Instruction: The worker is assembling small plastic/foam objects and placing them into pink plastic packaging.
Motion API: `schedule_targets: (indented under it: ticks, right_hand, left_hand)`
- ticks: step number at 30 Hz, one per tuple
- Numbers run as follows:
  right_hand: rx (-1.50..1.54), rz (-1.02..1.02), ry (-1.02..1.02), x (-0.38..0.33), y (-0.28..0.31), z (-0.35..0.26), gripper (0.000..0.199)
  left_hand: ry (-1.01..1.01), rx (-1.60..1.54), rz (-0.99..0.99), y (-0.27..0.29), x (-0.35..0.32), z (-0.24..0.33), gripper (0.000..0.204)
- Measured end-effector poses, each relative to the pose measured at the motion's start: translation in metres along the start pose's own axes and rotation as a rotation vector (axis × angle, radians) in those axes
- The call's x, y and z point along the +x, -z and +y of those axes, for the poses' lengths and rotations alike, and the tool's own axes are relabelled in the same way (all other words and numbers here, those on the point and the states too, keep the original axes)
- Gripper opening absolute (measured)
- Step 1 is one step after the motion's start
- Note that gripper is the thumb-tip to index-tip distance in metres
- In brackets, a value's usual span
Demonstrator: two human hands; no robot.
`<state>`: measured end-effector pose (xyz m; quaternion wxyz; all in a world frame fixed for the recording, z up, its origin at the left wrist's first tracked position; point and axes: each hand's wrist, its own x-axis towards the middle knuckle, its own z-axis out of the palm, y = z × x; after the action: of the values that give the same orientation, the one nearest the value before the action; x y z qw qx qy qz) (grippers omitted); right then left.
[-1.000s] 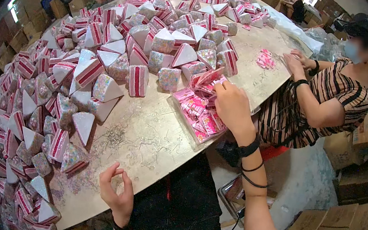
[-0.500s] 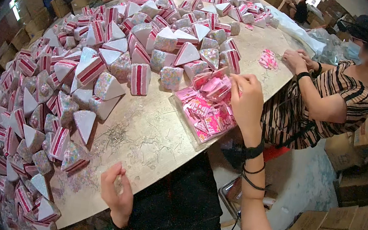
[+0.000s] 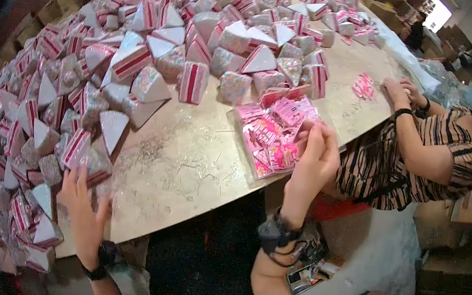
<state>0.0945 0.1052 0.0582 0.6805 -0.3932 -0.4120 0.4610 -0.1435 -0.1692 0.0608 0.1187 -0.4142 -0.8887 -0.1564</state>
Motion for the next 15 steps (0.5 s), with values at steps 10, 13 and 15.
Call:
schedule_targets:
  ticks: [10, 13, 15]
  right_hand:
    - [1.037, -0.524, -0.509, -0.078, -0.029, 0.026, 0.032]
    - [1.020, -0.846, -0.380, -0.080, -0.028, 0.041, 0.030]
    - [0.367, -0.984, -0.011, -0.077, -0.018, 0.045, 0.026]
  left_hand:
    - [0.021, -0.229, 0.096, 0.002, 0.005, 0.013, 0.023]
    - [-0.023, -0.233, 0.114, -0.006, -0.015, 0.025, 0.022]
    - [0.004, -0.431, 0.080, -0.022, -0.028, 0.050, 0.028]
